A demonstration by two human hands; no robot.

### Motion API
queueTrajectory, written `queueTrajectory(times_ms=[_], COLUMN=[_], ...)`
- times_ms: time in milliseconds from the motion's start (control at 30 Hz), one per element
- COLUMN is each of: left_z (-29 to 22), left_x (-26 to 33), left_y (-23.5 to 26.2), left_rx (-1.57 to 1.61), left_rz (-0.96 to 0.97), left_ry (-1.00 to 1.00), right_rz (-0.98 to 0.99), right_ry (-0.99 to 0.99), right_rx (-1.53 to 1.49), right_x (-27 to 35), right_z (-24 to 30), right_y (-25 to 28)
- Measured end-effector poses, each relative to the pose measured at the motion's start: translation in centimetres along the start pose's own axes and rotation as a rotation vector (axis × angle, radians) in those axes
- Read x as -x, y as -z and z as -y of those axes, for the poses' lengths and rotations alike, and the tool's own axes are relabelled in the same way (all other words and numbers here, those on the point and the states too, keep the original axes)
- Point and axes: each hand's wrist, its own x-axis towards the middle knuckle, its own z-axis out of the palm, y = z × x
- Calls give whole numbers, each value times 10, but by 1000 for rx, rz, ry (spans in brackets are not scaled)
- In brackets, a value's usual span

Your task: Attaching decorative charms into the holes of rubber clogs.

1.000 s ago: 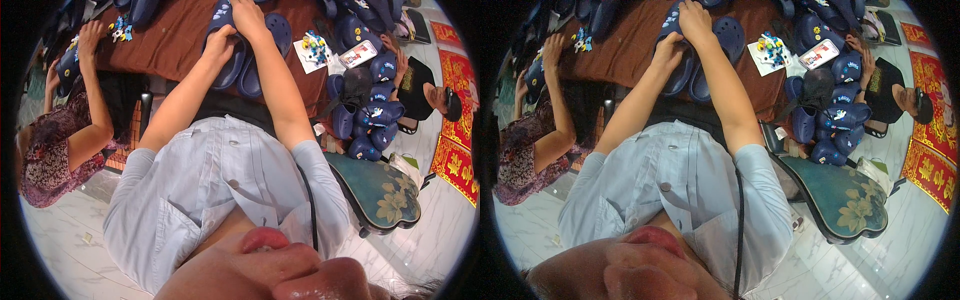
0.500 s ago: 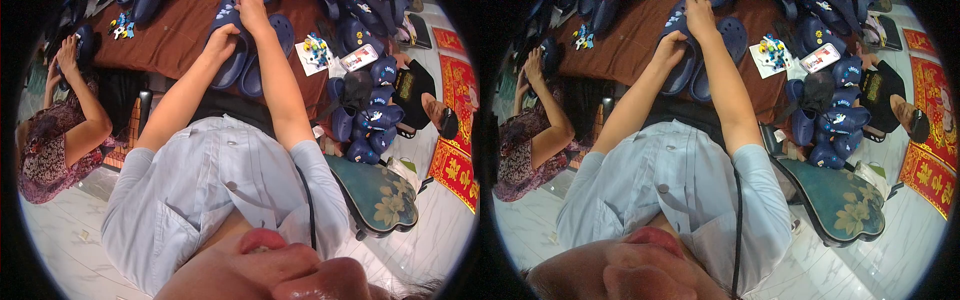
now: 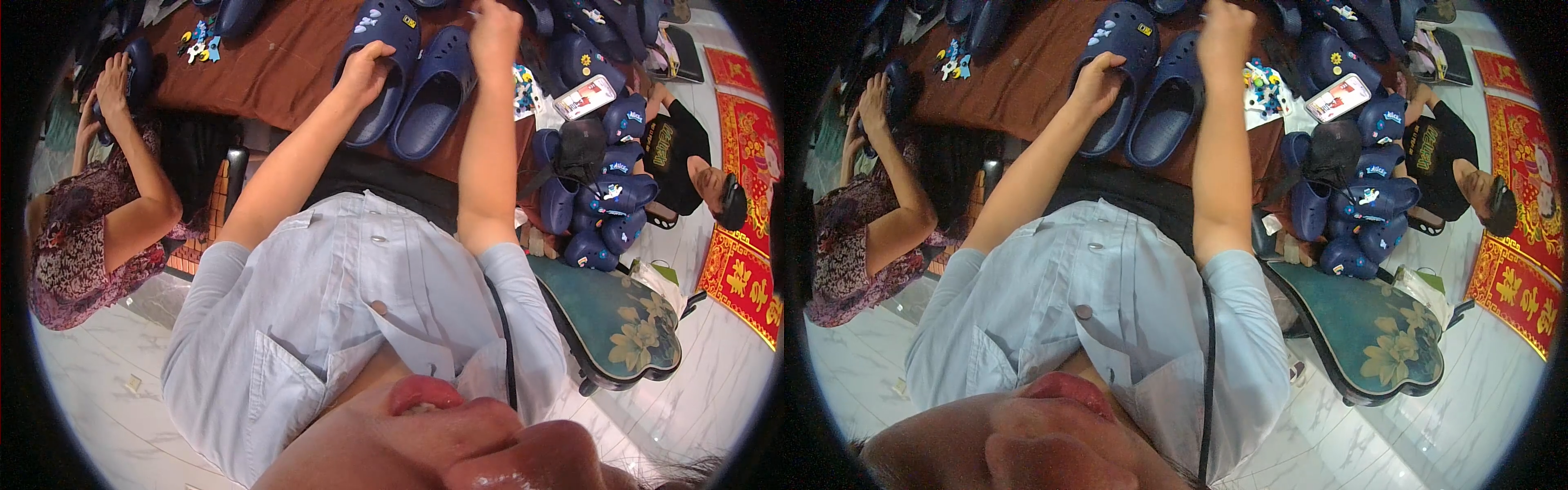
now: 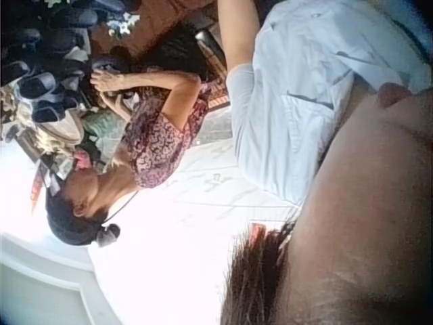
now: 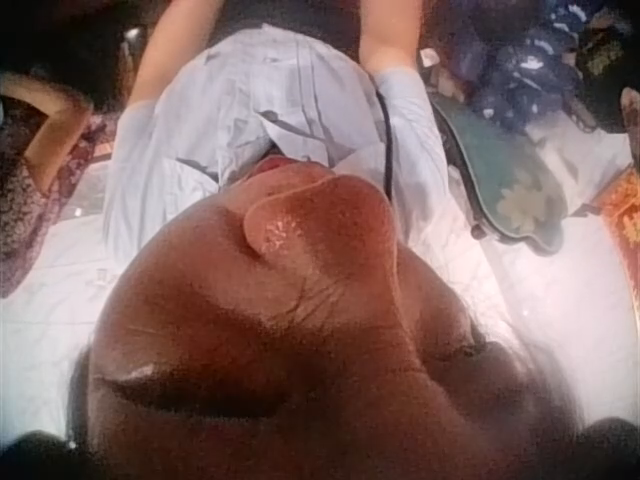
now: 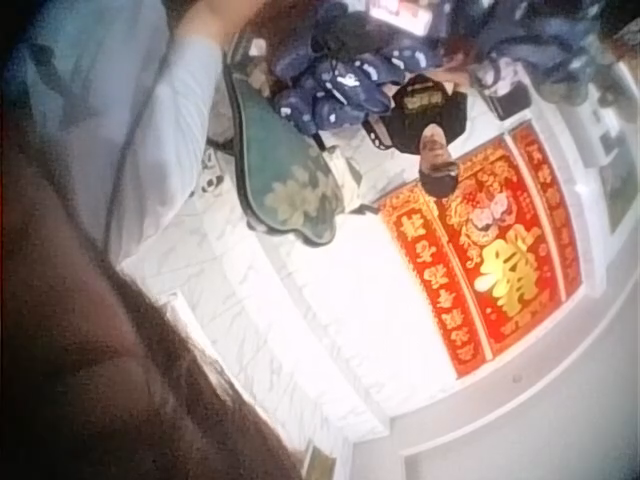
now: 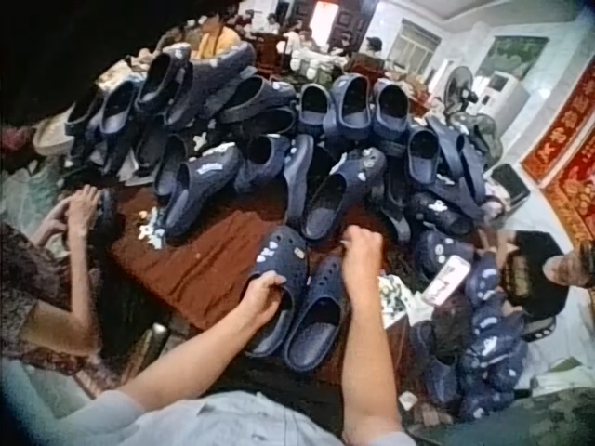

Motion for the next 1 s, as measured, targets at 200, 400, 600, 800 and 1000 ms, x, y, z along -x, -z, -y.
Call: queueTrajectory(times_ms=[200, 400, 600, 800, 1000], left_z=[1, -1, -4, 3, 2], left_x=[3, 4, 8, -5, -4], left_y=[-1, -4, -5, 13, 8], left_rx=[-109, -89, -47, -63, -61], left_rz=[-60, -66, -2, -12, 25], left_ry=[-58, -44, -16, 3, -1], right_rz=[126, 170, 213, 412, 421], right_ry=[-317, -388, -108, 94, -162], right_rx=[205, 130, -481, -256, -17], right_x=[64, 82, 12, -28, -8], right_z=[-100, -103, 21, 75, 104], right_y=[17, 21, 5, -45, -48])
